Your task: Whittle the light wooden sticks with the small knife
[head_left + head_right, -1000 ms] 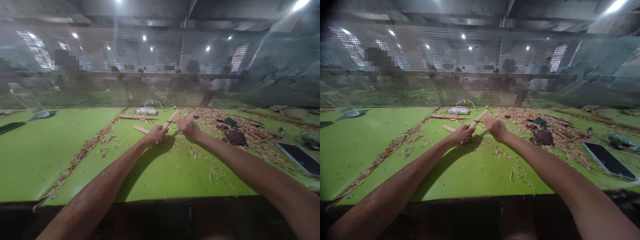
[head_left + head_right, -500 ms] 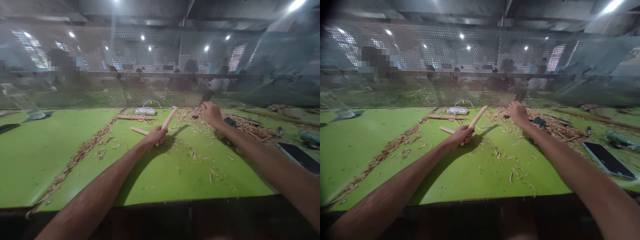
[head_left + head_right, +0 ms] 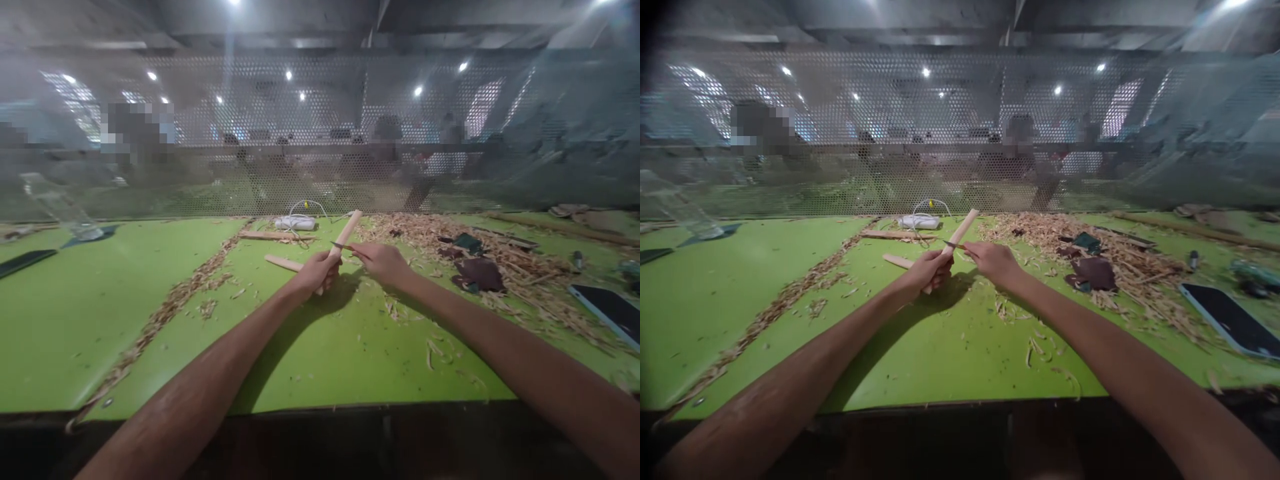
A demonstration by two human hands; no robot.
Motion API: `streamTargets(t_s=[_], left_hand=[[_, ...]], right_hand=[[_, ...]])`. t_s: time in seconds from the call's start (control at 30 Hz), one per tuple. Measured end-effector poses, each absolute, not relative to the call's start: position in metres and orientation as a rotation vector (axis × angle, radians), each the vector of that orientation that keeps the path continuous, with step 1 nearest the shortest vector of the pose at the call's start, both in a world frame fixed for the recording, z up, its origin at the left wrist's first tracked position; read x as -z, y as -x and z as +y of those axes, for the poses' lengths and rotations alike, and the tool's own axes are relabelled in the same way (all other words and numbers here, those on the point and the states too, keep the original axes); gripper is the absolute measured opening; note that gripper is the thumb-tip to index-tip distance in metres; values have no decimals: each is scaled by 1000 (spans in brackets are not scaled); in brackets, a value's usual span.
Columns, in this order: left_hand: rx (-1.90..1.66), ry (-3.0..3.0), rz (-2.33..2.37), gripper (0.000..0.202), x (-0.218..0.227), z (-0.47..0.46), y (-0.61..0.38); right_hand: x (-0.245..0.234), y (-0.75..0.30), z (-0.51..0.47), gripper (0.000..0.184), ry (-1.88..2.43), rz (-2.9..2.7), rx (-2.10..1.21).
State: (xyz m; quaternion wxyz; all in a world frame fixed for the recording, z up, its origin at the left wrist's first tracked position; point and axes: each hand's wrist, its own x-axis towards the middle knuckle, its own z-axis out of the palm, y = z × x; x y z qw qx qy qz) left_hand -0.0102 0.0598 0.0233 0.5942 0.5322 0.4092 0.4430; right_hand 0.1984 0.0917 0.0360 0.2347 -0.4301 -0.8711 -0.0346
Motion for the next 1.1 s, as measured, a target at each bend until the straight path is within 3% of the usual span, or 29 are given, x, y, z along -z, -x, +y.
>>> streamTargets(t_s=[0.5,0.73,0.9,1.1], left_hand=[[-997,-1248,996,37,-31,48,2],[-887,-1400,936,30,-29,45,8],[-948,-1273,938,31,-28,52,13],[-966,-1143,832,36,-25,56,11]], right_hand=[[-35,-219,114,43,1210,-2402,326],[-49,-288,141,43,1732,-1910,184],[-56,-290,140,44,1495,-1824,66],[-46,-235,110,42,1126,-2197,-88]])
